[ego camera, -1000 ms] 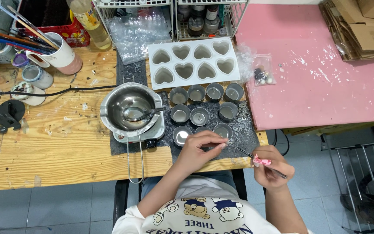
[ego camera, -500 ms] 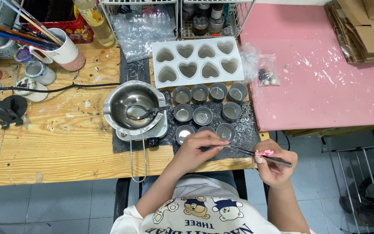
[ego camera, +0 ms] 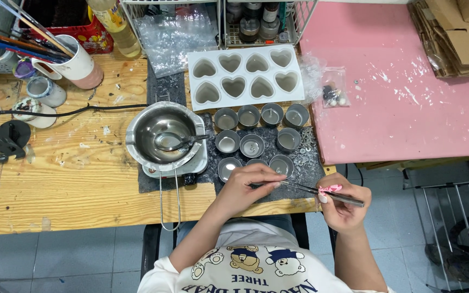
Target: Apply adhesive tabs to candle wicks and place them into small metal containers.
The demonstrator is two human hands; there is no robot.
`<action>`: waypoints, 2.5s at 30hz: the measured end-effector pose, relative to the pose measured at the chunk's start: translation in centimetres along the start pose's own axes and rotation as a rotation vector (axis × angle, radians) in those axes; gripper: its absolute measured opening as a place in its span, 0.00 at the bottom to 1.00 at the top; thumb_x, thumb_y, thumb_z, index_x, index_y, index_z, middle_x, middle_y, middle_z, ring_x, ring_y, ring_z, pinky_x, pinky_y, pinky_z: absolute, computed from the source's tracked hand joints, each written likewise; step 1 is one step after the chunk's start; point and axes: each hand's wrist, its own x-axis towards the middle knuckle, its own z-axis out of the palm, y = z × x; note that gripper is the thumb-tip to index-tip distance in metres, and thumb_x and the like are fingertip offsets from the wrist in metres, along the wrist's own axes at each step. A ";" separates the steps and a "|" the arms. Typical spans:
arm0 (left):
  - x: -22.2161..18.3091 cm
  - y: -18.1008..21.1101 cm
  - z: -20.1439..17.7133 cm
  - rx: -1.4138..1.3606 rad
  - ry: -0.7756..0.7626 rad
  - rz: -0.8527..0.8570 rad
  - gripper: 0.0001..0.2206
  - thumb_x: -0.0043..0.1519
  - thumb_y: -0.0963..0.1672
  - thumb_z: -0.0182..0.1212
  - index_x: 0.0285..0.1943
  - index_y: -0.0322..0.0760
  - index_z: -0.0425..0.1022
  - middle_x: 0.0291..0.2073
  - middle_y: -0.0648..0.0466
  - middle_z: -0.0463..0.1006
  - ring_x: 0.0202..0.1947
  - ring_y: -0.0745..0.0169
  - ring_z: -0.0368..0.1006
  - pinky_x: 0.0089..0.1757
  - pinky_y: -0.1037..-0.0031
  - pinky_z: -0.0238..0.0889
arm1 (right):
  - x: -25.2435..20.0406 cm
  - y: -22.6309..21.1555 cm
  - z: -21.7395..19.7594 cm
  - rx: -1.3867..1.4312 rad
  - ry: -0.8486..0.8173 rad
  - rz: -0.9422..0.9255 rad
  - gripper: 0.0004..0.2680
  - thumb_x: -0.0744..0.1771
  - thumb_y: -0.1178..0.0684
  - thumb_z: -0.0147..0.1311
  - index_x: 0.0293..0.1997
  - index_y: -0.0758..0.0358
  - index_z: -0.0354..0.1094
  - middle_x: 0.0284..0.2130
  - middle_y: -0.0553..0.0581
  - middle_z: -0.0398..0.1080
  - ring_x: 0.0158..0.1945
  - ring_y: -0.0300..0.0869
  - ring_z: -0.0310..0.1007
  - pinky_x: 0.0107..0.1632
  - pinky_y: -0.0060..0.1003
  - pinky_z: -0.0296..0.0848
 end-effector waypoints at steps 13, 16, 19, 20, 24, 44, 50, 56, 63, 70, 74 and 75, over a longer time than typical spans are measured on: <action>0.4 -0.1 0.3 0.014 0.022 0.014 0.13 0.62 0.38 0.67 0.55 0.43 0.83 0.40 0.54 0.83 0.38 0.70 0.79 0.39 0.79 0.72 | -0.2 0.3 -0.2 0.025 0.035 0.033 0.15 0.66 0.69 0.54 0.54 0.62 0.55 0.31 0.63 0.70 0.34 0.44 0.72 0.34 0.37 0.76; 0.2 -0.4 0.3 -0.008 0.031 0.017 0.14 0.61 0.38 0.67 0.55 0.42 0.83 0.40 0.54 0.83 0.38 0.69 0.78 0.39 0.79 0.72 | -0.1 0.2 0.0 0.034 0.031 0.023 0.15 0.66 0.69 0.54 0.54 0.62 0.54 0.32 0.63 0.70 0.36 0.45 0.72 0.36 0.37 0.75; 0.0 -0.4 0.1 -0.014 0.029 -0.013 0.14 0.61 0.38 0.67 0.55 0.42 0.83 0.40 0.54 0.83 0.37 0.70 0.78 0.38 0.79 0.72 | -0.3 0.2 0.1 0.027 0.023 0.023 0.14 0.66 0.69 0.55 0.53 0.63 0.56 0.32 0.63 0.70 0.36 0.46 0.71 0.38 0.38 0.74; -0.1 -0.4 0.1 -0.016 0.030 0.001 0.14 0.61 0.38 0.67 0.55 0.42 0.83 0.40 0.54 0.83 0.39 0.70 0.78 0.39 0.79 0.72 | -0.4 0.2 0.1 0.033 0.028 0.040 0.13 0.66 0.69 0.55 0.52 0.63 0.57 0.32 0.64 0.70 0.36 0.46 0.71 0.37 0.38 0.74; -0.2 -0.5 0.0 -0.029 0.032 -0.001 0.14 0.61 0.38 0.67 0.55 0.42 0.83 0.40 0.54 0.83 0.39 0.70 0.78 0.40 0.79 0.72 | -0.3 0.1 0.3 0.043 0.042 0.063 0.12 0.66 0.69 0.55 0.51 0.65 0.58 0.32 0.64 0.70 0.35 0.45 0.72 0.34 0.36 0.75; -4.8 0.1 -1.7 -0.011 0.187 -0.154 0.18 0.60 0.39 0.68 0.61 0.36 0.78 0.43 0.51 0.82 0.42 0.68 0.82 0.41 0.79 0.78 | 0.5 0.8 2.6 0.041 -0.108 0.064 0.09 0.66 0.70 0.55 0.48 0.67 0.63 0.35 0.63 0.72 0.36 0.42 0.72 0.37 0.34 0.71; -6.1 -0.8 -2.0 -0.076 0.263 -0.144 0.17 0.60 0.38 0.67 0.60 0.35 0.78 0.47 0.53 0.82 0.40 0.71 0.80 0.38 0.80 0.76 | 0.5 1.0 4.6 0.071 -0.173 0.117 0.10 0.66 0.71 0.54 0.47 0.65 0.63 0.35 0.63 0.72 0.36 0.43 0.71 0.40 0.36 0.70; -7.2 -3.9 -1.6 -0.393 0.238 -0.257 0.13 0.63 0.37 0.65 0.56 0.32 0.81 0.44 0.51 0.82 0.39 0.73 0.79 0.38 0.83 0.75 | 1.0 0.9 5.3 0.129 -0.187 0.094 0.11 0.66 0.69 0.55 0.50 0.64 0.61 0.35 0.62 0.73 0.37 0.43 0.72 0.41 0.36 0.72; -7.5 -4.1 -1.7 -0.360 0.248 -0.260 0.12 0.63 0.37 0.66 0.56 0.31 0.82 0.45 0.49 0.82 0.37 0.70 0.81 0.36 0.84 0.74 | 2.3 0.6 4.9 0.054 -0.363 0.122 0.12 0.65 0.69 0.55 0.50 0.63 0.63 0.35 0.63 0.73 0.37 0.44 0.73 0.42 0.38 0.72; -8.5 -2.9 -2.5 0.119 0.357 -0.209 0.22 0.60 0.41 0.70 0.65 0.41 0.76 0.36 0.53 0.86 0.29 0.73 0.80 0.31 0.80 0.74 | 3.8 1.4 6.6 -0.051 -0.438 0.009 0.14 0.65 0.69 0.56 0.53 0.62 0.62 0.36 0.60 0.73 0.38 0.45 0.75 0.40 0.37 0.72; -8.8 -2.2 -2.8 0.181 0.340 -0.353 0.26 0.62 0.44 0.66 0.72 0.45 0.67 0.20 0.56 0.81 0.20 0.71 0.78 0.27 0.77 0.71 | 4.2 1.7 8.9 -0.174 -0.494 -0.082 0.15 0.64 0.68 0.60 0.51 0.61 0.62 0.37 0.58 0.73 0.38 0.48 0.76 0.39 0.39 0.72; -8.8 -2.0 -2.8 0.267 0.287 -0.374 0.28 0.63 0.46 0.65 0.74 0.46 0.65 0.18 0.57 0.80 0.18 0.69 0.78 0.27 0.76 0.70 | 4.3 1.7 9.4 -0.216 -0.509 -0.099 0.15 0.63 0.69 0.61 0.50 0.61 0.62 0.37 0.58 0.73 0.38 0.49 0.75 0.39 0.39 0.72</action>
